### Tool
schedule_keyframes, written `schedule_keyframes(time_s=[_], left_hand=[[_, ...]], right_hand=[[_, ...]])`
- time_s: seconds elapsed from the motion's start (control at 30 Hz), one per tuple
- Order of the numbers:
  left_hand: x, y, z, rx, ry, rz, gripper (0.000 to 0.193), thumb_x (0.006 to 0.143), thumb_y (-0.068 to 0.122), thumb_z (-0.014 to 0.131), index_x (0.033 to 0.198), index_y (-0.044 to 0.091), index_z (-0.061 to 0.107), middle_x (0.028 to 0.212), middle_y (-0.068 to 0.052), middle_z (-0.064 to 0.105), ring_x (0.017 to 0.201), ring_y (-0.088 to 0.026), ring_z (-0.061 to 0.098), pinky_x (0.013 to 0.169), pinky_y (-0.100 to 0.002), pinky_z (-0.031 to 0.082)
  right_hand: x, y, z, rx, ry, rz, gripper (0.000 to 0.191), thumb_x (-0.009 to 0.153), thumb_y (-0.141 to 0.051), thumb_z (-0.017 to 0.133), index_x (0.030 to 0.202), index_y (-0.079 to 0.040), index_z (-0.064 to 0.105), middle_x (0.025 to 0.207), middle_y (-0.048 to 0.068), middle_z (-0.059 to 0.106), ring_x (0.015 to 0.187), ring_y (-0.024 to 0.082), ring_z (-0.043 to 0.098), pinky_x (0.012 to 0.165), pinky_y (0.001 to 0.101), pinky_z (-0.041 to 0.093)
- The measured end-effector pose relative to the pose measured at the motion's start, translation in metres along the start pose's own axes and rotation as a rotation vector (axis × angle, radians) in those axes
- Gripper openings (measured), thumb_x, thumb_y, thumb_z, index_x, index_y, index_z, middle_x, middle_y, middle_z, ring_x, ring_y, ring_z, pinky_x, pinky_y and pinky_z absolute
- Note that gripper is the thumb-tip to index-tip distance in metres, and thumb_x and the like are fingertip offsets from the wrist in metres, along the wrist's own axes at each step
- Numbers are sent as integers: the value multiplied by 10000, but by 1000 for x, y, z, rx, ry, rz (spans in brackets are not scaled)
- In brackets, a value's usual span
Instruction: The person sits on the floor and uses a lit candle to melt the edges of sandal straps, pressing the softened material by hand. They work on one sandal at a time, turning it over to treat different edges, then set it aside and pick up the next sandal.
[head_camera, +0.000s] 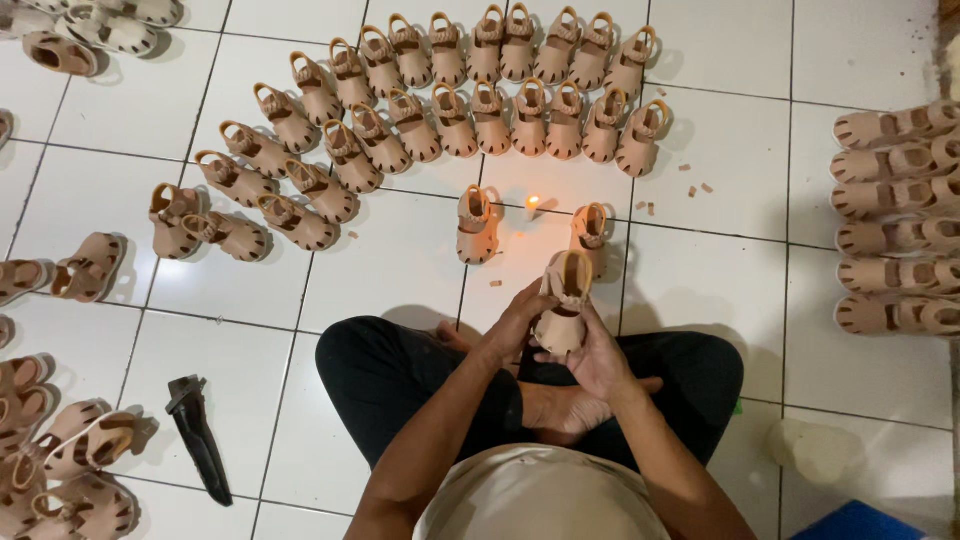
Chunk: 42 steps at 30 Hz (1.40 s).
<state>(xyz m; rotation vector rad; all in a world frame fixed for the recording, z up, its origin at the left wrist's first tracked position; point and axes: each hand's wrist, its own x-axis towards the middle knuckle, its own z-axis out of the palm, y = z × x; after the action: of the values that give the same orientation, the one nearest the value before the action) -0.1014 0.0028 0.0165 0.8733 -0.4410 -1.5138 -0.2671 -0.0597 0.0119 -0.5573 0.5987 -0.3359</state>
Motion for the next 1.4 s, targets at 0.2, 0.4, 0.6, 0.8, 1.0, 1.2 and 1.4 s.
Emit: schedule_keyframes(time_s=[0.2,0.4,0.6,0.8,1.0,1.2,1.4], left_hand=[[8,1,-14,343,237,0,534,1031,354,508,1473,55,480,1225,-40,631,1108,-116,607,967,-304,495],[17,-4,-32,283,80,31,497,1028,317,522,1365,-33,624,1117,-78,681,1040,-164,595,971,-335,479],[-2,9,-14,49,61,-12,739,941,435,596,1560,97,376,1418,-42,558,1286,-172,556,1071,-367,476],[-19,50,20,374,-59,228,909,809,225,867,1568,92,385,1434,-124,562,1348,-239,542,1141,-406,445],[-26,78,44,976,-144,421,814,733,113,868,1467,114,514,1456,-99,601,1397,-257,534,1178,-430,429],[-31,69,56,1464,-256,682,964,703,74,842,1544,84,372,1614,-99,434,1543,-338,352,1292,-524,263],[-29,70,40,1487,-165,696,1087,712,110,858,1601,80,234,1676,-141,277,1562,-351,249,1293,-530,204]], right_hand=[[-6,1,8,-218,206,-83,548,1081,-466,435,1464,-81,508,1313,82,666,1127,200,667,930,366,543],[-11,-14,16,-87,96,-57,549,1048,-472,396,1421,-81,493,1236,133,662,1062,240,686,814,442,611],[-18,-26,13,-487,173,-361,544,1067,-331,489,1532,-53,444,1281,96,640,1110,187,638,889,392,556],[-17,-38,-3,-872,105,-488,560,1051,-262,601,1530,-6,463,1435,112,582,1270,186,577,1063,342,475],[-24,-38,-15,-375,183,-68,690,1049,-610,276,1445,-105,529,1046,104,719,910,218,691,687,363,576],[-31,-36,-13,-64,-2,-34,488,1108,-489,410,1372,-102,548,1179,56,686,997,183,661,728,373,552],[-18,-54,7,-201,158,-83,416,1029,-291,558,1360,-39,561,1232,46,674,1075,148,664,836,352,557]])
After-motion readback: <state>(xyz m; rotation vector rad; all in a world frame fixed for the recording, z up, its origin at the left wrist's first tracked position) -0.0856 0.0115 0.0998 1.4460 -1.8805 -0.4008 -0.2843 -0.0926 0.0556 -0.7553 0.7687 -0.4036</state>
